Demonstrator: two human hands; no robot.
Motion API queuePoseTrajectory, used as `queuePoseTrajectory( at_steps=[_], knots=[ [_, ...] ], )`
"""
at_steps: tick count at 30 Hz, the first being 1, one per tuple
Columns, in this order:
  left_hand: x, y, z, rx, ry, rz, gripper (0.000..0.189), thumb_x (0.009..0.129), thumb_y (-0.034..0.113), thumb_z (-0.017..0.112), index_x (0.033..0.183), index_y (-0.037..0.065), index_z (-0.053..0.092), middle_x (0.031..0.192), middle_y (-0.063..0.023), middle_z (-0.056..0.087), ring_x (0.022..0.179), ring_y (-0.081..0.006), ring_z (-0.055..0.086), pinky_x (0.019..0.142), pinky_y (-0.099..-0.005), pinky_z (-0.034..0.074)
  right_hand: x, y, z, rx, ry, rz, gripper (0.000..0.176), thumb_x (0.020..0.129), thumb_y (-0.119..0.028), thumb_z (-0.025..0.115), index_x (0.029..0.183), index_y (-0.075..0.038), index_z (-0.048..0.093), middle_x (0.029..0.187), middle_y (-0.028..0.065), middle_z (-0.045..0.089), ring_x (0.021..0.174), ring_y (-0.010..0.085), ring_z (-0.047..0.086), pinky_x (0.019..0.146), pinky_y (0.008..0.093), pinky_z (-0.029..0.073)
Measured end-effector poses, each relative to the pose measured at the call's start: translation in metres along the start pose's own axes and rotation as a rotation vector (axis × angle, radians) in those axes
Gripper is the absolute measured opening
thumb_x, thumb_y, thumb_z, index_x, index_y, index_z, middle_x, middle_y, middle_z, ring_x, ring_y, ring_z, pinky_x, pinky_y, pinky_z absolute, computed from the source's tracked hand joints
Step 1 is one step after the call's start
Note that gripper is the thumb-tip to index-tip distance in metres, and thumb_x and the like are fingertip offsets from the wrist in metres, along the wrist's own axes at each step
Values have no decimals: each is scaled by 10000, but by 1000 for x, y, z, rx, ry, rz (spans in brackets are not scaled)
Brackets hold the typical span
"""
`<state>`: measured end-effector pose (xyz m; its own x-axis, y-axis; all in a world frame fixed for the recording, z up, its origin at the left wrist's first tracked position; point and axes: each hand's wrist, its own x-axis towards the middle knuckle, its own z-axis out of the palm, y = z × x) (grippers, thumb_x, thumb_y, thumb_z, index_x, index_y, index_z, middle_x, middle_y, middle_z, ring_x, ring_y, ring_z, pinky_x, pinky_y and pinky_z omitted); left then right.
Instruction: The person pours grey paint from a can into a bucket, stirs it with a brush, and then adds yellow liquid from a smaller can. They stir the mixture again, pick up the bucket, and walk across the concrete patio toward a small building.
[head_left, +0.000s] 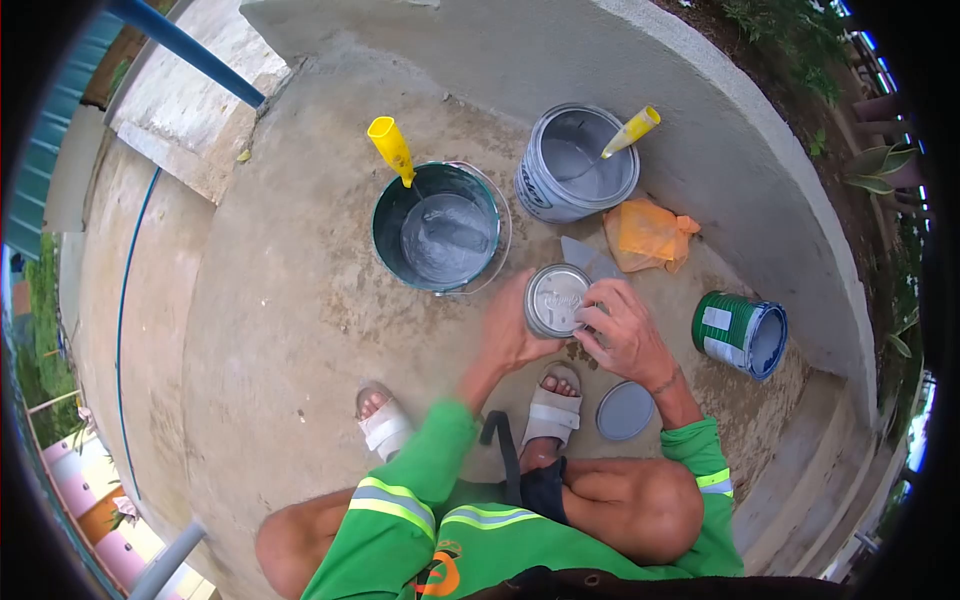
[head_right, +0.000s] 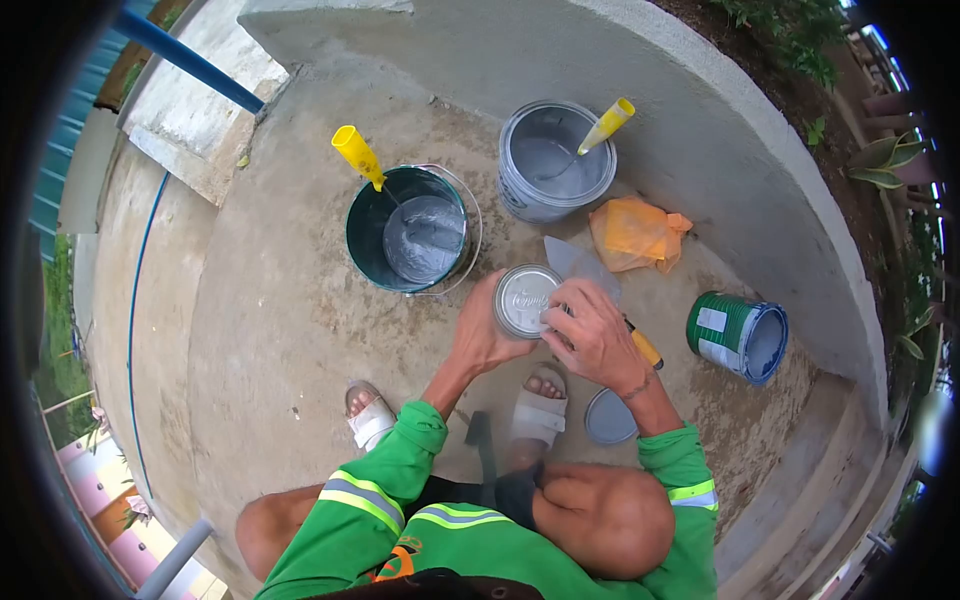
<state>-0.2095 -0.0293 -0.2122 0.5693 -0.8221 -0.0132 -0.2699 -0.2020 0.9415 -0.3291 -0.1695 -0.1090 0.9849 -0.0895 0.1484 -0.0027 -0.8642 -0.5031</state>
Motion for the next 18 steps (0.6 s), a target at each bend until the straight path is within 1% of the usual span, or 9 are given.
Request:
queuePoseTrajectory(
  at_steps=[1,2,5,7,8,11,14,17,18],
  knots=[
    [0,4,-3,-22,-16,11,716,545,251,845,1151,34,532,1043,-193,615,1002,-390,589,844,-447,475,1,-1,-3,-5,-55,-41,273,694,-97,753,906,-51,589,982,99,576,962,297,562,832,387,458],
    [-2,8,-6,-11,13,19,744,546,254,844,1179,34,521,1076,-193,603,1023,-386,582,865,-443,472,2,-2,-5,-14,-107,-77,259,691,-100,753,884,-55,586,961,87,576,954,287,562,818,383,461],
    [-8,22,-12,22,58,41,824,549,261,840,1256,34,483,1167,-190,569,1081,-376,565,923,-430,465,-6,4,-3,-58,-173,-135,153,759,-131,671,842,-56,568,880,67,567,905,260,550,748,368,443],
    [-9,21,-12,74,45,54,874,551,262,838,1300,36,450,1215,-187,548,1112,-370,557,957,-419,461,-7,3,-5,-91,-163,-182,146,749,-118,655,808,-59,535,834,70,541,862,257,546,732,368,450],
    [-9,21,-14,108,0,8,921,551,259,837,1338,46,410,1252,-184,527,1145,-366,544,974,-418,461,-7,2,-5,-108,-157,-206,146,744,-112,647,791,-61,519,811,72,528,840,256,544,724,369,453],
    [-10,23,-15,141,-10,29,938,541,266,841,1341,42,403,1261,-181,528,1170,-359,538,976,-420,462,-8,2,-5,-93,-153,-192,151,730,-118,641,798,-59,520,804,71,526,830,241,545,703,351,463],
    [-12,24,-19,171,-38,35,964,531,276,847,1349,38,395,1278,-180,526,1183,-355,534,972,-423,464,-10,-1,-1,-170,-163,-253,151,712,-120,632,796,-58,523,804,72,529,832,238,551,691,352,475],
    [-14,25,-22,166,-43,59,978,525,283,852,1354,32,397,1281,-179,531,1186,-352,536,974,-421,464,-9,-4,0,-210,-178,-264,157,693,-123,624,801,-62,528,801,70,527,841,236,554,692,354,484],
    [-15,26,-23,161,-44,55,979,525,285,852,1355,33,398,1280,-177,534,1187,-349,537,975,-421,464,-8,-4,0,-199,-171,-279,174,675,-102,636,802,-63,524,805,70,522,839,242,548,684,352,485]
  ],
)
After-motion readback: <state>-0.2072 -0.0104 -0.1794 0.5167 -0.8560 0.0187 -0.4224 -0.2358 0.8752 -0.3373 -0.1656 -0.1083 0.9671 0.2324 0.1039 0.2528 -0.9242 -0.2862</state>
